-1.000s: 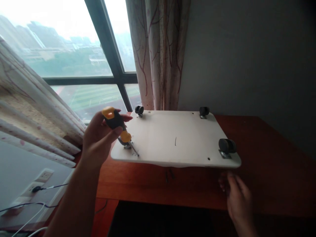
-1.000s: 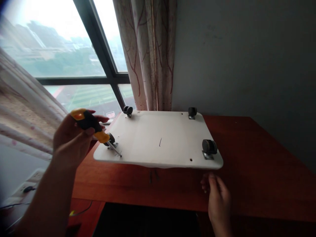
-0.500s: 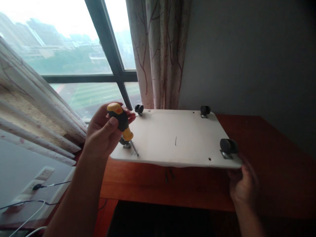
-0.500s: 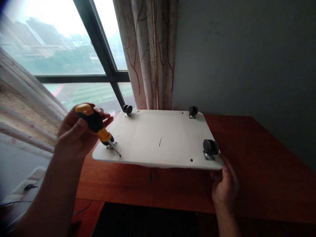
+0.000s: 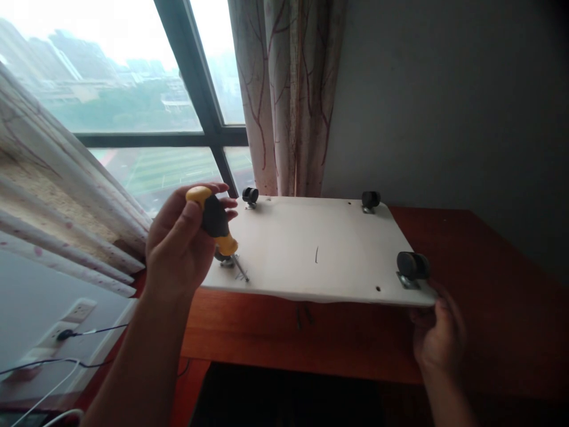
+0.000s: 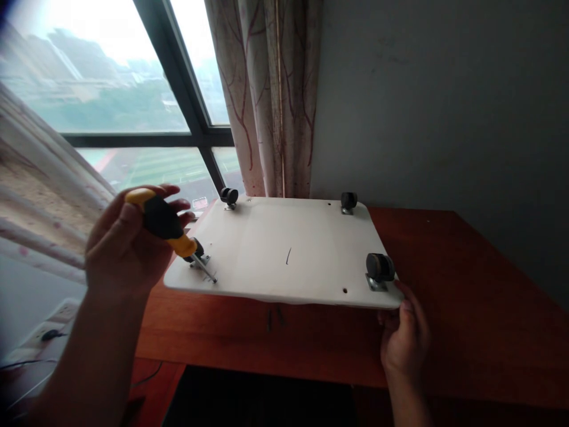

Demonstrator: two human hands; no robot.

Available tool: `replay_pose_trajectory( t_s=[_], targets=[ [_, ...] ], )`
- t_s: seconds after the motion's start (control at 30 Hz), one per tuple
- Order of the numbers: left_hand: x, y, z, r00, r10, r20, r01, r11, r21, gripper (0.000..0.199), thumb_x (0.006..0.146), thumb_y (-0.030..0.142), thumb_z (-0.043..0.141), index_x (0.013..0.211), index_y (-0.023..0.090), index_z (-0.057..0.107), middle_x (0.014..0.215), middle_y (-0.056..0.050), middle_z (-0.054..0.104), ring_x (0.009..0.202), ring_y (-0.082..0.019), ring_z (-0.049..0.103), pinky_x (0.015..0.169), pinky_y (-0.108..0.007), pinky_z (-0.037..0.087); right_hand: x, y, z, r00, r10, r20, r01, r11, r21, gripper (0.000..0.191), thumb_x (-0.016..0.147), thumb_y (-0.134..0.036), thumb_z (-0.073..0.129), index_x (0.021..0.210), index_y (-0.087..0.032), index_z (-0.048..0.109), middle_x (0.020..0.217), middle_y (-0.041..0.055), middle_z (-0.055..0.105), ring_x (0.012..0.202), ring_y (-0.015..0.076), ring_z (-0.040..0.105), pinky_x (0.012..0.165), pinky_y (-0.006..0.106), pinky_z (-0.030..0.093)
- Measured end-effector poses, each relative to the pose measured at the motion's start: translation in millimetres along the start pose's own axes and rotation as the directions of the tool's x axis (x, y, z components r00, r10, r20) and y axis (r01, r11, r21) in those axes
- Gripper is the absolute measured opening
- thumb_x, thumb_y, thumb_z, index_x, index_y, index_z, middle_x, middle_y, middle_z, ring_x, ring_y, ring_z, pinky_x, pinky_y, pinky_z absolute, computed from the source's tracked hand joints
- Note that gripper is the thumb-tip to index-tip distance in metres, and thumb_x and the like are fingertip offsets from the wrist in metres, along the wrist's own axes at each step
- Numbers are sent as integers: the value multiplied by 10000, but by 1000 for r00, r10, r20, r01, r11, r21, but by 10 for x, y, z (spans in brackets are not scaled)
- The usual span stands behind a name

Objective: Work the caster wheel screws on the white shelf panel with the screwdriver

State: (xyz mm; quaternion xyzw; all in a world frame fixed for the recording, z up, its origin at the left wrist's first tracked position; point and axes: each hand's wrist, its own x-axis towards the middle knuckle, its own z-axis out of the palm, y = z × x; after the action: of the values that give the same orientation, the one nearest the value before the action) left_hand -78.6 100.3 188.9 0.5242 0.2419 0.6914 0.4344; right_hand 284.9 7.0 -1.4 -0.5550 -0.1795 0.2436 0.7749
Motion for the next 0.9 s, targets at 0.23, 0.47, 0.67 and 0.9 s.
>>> replay_pose_trajectory(
  t_s=[0.23, 0.47, 0.67, 0.9],
  targets=[
    [-8, 10, 7, 999, -8, 54, 11, 999, -53, 327, 877, 408, 741, 1128, 204, 693, 1014, -78, 700, 666, -134, 609, 611, -279, 578, -8, -9, 17, 1000, 15, -15, -15, 1000, 1, 420, 763, -412, 691, 1106, -172, 717, 1025, 47, 657, 722, 132, 560, 506, 214, 405],
    [-50, 27, -8, 997, 57, 50, -58, 998, 20, 254, 870, 345, 747, 1031, 155, 699, 1137, -102, 692, 863, -216, 720, 811, -358, 622, -7, 8, 4, 1000, -3, 6, 3, 1000, -8, 406, 795, -418, 673, 1113, -169, 717, 1074, 57, 666, 737, 141, 563, 535, 233, 390],
    [-60, 58, 32, 998, 27, 60, -26, 999, -29, 328, 837, 384, 795, 1102, 233, 674, 966, -40, 702, 611, -113, 606, 581, -261, 581, -7, 15, -12, 1000, -19, 18, 19, 1000, -18, 388, 814, -393, 653, 1129, -175, 714, 972, 26, 660, 644, 120, 521, 558, 260, 380],
    [-95, 64, 8, 997, 71, 41, -73, 996, 48, 267, 880, 348, 732, 1063, 155, 707, 1226, -122, 676, 988, -251, 712, 872, -373, 625, -24, -21, 5, 1000, -10, 16, 11, 1000, -28, 388, 802, -405, 662, 1109, -171, 707, 989, 35, 660, 628, 111, 525, 524, 242, 382]
  ],
)
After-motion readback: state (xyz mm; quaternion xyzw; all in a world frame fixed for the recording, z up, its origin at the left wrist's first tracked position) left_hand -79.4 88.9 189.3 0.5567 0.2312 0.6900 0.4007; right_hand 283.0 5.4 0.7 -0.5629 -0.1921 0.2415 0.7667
